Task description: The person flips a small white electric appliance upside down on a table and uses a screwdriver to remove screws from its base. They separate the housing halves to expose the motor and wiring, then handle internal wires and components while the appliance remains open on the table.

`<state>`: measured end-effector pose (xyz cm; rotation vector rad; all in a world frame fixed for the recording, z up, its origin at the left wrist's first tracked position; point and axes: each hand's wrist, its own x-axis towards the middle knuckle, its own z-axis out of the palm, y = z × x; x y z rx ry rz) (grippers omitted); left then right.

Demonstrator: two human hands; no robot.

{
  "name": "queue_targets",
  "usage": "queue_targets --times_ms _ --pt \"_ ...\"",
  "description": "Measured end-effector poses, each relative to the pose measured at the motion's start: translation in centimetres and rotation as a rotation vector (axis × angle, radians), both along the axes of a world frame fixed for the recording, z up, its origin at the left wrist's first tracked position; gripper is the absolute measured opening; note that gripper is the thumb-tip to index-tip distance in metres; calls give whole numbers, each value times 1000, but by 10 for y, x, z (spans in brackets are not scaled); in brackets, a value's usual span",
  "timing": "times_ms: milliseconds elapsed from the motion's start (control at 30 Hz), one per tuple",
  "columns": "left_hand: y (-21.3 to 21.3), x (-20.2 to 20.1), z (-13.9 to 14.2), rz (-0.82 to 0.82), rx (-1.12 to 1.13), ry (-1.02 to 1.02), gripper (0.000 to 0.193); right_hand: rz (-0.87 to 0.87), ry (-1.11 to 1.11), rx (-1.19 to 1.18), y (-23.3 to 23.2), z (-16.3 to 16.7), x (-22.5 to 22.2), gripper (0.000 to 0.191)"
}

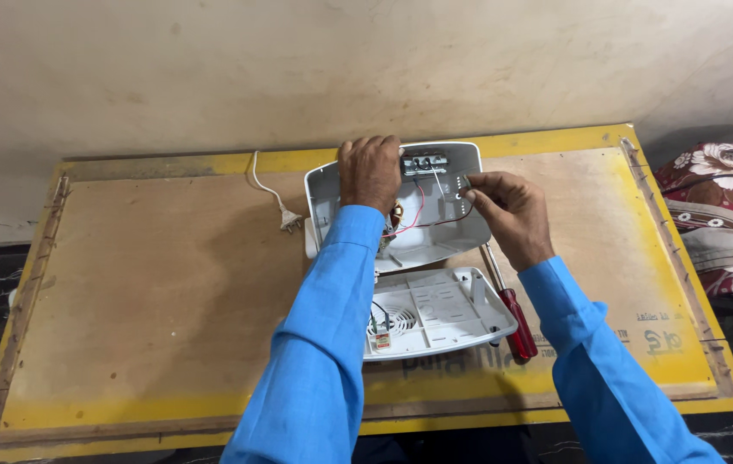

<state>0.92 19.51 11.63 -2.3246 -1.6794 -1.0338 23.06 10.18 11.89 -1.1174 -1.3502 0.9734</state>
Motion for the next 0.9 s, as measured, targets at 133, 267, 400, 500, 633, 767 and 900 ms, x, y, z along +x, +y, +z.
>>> queue_targets --times_ms 133,267,400,500,633,767,900 --pt "-1 -1 1 -11 3 -14 9 55 76 -22 -11 1 0 22" --pt "-1 -3 0 -18 5 -6 8 80 123 -63 -24 4 -2 20" --pt "1 -3 -1 -10 1 20 7 82 124 -44 -34 6 -5 17" --pt "5 -2 -1 -15 -5 18 8 70 106 -20 -40 7 -10 16" --pt "7 -3 1 -19 -7 12 9 45 125 -12 -46 6 -21 15" --pt "8 -5 3 -23 -10 27 7 20 39 -11 -49 5 -24 13" --pt "8 -7 4 -27 17 15 6 54 67 -8 -52 1 -23 15"
